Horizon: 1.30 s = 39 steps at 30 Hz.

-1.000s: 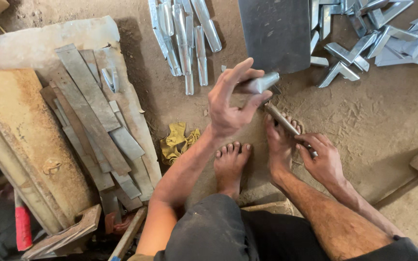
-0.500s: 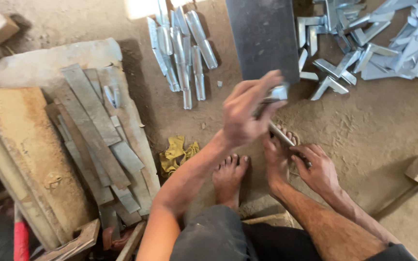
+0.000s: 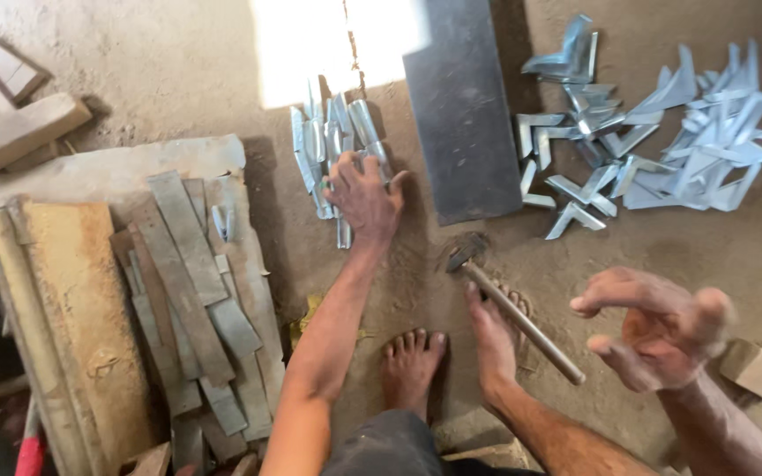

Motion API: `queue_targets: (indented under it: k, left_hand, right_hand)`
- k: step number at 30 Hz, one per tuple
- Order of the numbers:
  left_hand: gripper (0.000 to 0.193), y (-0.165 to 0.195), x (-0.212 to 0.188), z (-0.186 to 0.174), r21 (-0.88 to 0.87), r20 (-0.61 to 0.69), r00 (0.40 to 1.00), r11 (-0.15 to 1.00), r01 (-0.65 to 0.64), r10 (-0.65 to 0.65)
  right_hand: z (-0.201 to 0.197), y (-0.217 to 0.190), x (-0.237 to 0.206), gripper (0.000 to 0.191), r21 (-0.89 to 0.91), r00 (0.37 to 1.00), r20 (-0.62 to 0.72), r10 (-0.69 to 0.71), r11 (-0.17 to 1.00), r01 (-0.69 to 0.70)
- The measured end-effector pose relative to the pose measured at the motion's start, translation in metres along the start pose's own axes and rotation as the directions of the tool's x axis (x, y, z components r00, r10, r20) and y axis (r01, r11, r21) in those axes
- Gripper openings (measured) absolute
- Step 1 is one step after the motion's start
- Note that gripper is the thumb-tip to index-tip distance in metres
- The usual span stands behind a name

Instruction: The person repeatedly bends small metal strips into L-shaped brackets using a hammer and a metal block. They pick up each strip, position it on the block, strike it to form a right angle, and place the finished piece aside.

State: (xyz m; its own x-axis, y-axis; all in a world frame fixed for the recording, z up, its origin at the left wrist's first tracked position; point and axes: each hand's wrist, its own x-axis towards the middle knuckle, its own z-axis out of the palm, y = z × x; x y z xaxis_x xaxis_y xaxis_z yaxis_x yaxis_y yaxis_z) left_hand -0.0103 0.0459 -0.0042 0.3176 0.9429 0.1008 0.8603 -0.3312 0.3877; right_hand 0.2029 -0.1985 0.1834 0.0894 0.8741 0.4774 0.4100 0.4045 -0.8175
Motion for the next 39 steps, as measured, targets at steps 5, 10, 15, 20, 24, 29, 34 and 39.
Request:
queue_targets:
  k: [5, 10, 15, 20, 24, 29, 34, 39]
  left_hand:
    - [0.019, -0.001, -0.012, -0.011, 0.033, -0.115, 0.991, 0.997, -0.069, 0.073]
    - [0.008, -0.017, -0.023, -0.077, -0.501, -0.172, 0.974, 0.838, -0.216, 0.148]
    - [0.046, -0.008, -0.044, -0.159, -0.913, 0.045, 0.970, 0.405, -0.057, 0.238]
    - [0.065, 0.012, -0.063, -0.187, -0.980, 0.145, 0.972, -0.111, 0.167, 0.188]
    - [0.048, 0.016, -0.091, -0.170, -0.921, 0.315, 0.949, -0.251, 0.297, -0.032]
    - [0.032, 0.004, -0.105, -0.141, -0.933, 0.319, 0.926, -0.241, 0.268, -0.204]
    - [0.028, -0.010, -0.097, -0.122, -0.897, 0.381, 0.900, -0.317, 0.306, -0.209]
    - [0.027, -0.003, -0.083, -0.105, -0.818, 0.456, 0.884, -0.441, 0.368, -0.107]
  right_hand:
    - [-0.002, 0.000, 0.049, 0.085, 0.063, 0.948, -0.045, -0.314, 0.947, 0.317]
    - [0.047, 0.032, 0.076, 0.046, -0.277, 0.959, 0.097, 0.265, 0.933, -0.229]
    - [0.108, 0.044, 0.089, 0.077, -0.562, 0.986, 0.168, -0.001, 0.822, 0.096]
    - [0.129, 0.031, 0.074, 0.045, -0.223, 0.886, 0.264, 0.380, 0.918, -0.328]
    - [0.144, 0.016, 0.059, 0.045, -0.238, 0.942, 0.210, 0.261, 0.948, -0.209]
    - [0.161, 0.006, 0.047, 0.048, -0.224, 0.940, 0.203, 0.273, 0.948, -0.227]
    - [0.167, 0.009, 0.044, 0.034, -0.441, 0.916, 0.236, 0.324, 0.876, -0.196]
    - [0.163, 0.018, 0.036, 0.031, -0.508, 0.922, 0.273, 0.274, 0.855, -0.103]
